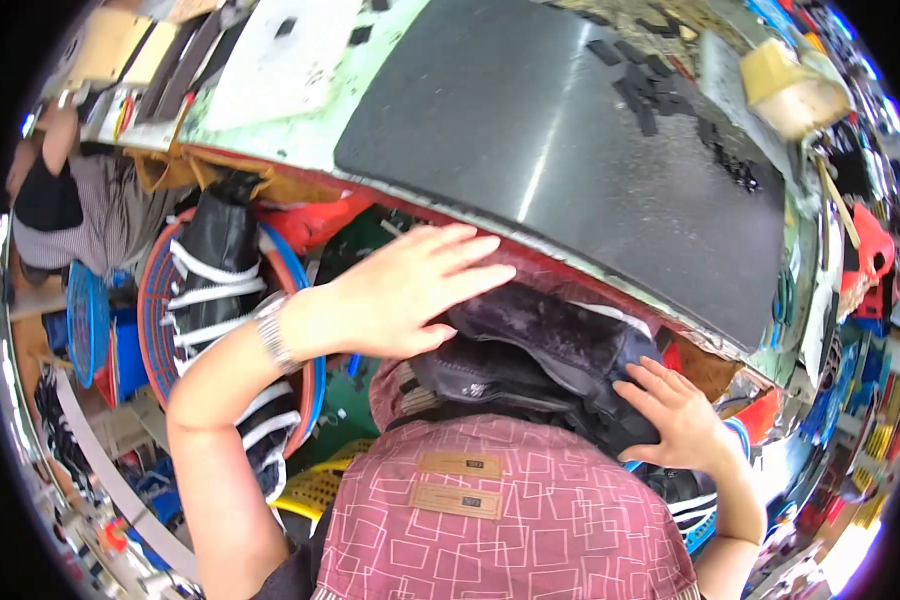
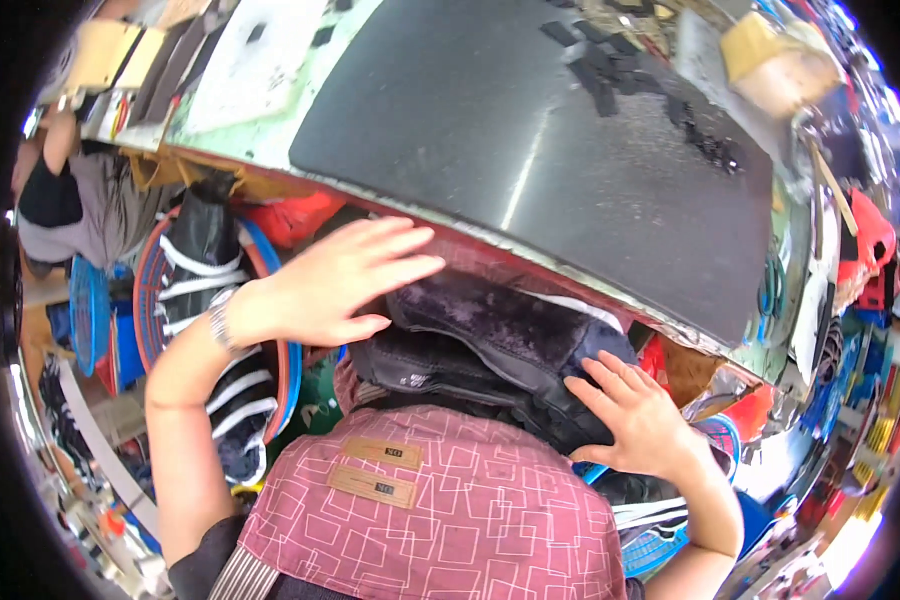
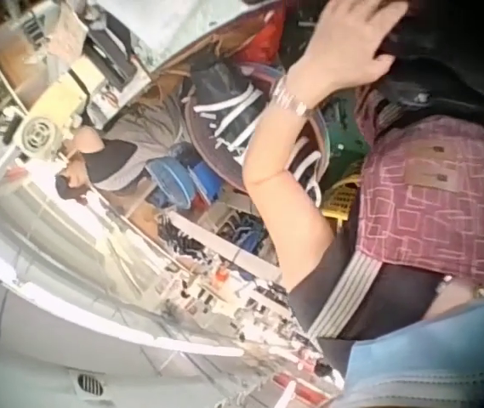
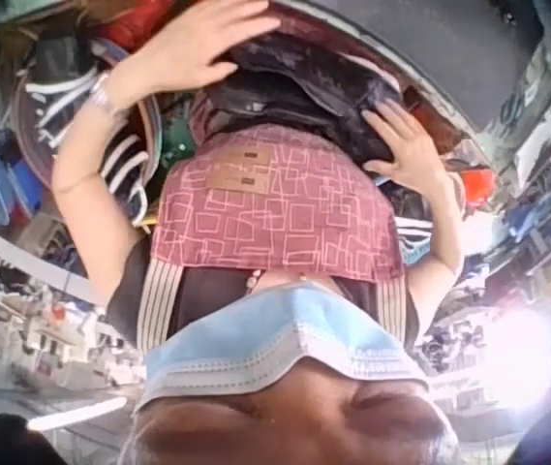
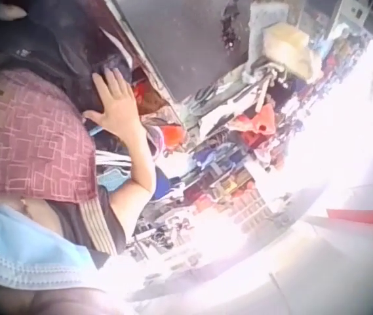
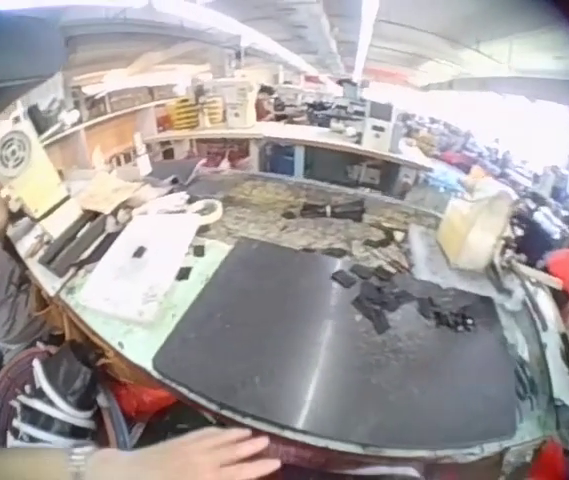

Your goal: Applying reinforcement patches and trimming excess material on shoe upper components at a factory workbench.

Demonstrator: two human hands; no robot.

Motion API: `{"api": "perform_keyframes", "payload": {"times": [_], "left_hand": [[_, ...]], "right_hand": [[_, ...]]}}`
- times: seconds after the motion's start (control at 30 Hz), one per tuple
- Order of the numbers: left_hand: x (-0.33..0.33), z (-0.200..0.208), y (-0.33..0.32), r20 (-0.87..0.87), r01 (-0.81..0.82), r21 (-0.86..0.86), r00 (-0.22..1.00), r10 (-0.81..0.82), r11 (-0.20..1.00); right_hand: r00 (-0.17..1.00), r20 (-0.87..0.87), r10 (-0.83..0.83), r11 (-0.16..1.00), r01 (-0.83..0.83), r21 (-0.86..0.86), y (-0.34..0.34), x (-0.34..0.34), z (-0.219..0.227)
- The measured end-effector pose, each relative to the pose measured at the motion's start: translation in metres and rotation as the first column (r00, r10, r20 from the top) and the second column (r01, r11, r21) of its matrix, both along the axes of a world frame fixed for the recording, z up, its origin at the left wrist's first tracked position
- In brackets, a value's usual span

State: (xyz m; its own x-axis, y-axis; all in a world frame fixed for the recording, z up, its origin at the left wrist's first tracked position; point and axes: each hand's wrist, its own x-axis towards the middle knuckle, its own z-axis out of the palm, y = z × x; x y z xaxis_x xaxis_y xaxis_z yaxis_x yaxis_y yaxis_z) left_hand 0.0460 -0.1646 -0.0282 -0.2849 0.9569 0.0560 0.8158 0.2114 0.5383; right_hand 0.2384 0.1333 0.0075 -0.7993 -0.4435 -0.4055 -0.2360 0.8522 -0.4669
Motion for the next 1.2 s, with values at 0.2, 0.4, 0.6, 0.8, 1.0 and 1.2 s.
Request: {"api": "perform_keyframes", "payload": {"times": [0.2,0.4,0.6,0.8,1.0,1.2], "left_hand": [[-0.01,-0.067,0.019,0.024,0.208,-0.126,0.978,-0.207,0.97],[0.005,-0.058,-0.022,0.027,0.092,-0.164,0.996,-0.089,0.982],[-0.003,-0.047,-0.059,-0.006,-0.154,-0.12,0.988,0.154,0.981],[-0.021,0.006,-0.039,0.106,-0.221,-0.034,0.969,0.224,0.975],[-0.032,0.023,-0.024,0.378,-0.229,-0.317,0.86,0.344,0.92],[-0.053,0.022,-0.026,0.553,-0.126,-0.554,0.683,0.476,0.823]], "right_hand": [[0.922,0.025,-0.387,0.917,0.388,-0.093,0.029,0.049,-0.034],[0.886,0.31,-0.345,0.683,0.463,-0.565,0.032,0.05,-0.055],[0.956,0.245,-0.163,0.729,0.284,-0.623,0.018,0.002,-0.059],[0.934,0.345,-0.087,0.773,0.282,-0.568,0.04,0.004,-0.05],[0.938,0.316,-0.14,0.772,0.303,-0.558,0.037,0.015,-0.058],[0.929,0.309,-0.203,0.717,0.356,-0.599,0.044,0.017,-0.051]]}}
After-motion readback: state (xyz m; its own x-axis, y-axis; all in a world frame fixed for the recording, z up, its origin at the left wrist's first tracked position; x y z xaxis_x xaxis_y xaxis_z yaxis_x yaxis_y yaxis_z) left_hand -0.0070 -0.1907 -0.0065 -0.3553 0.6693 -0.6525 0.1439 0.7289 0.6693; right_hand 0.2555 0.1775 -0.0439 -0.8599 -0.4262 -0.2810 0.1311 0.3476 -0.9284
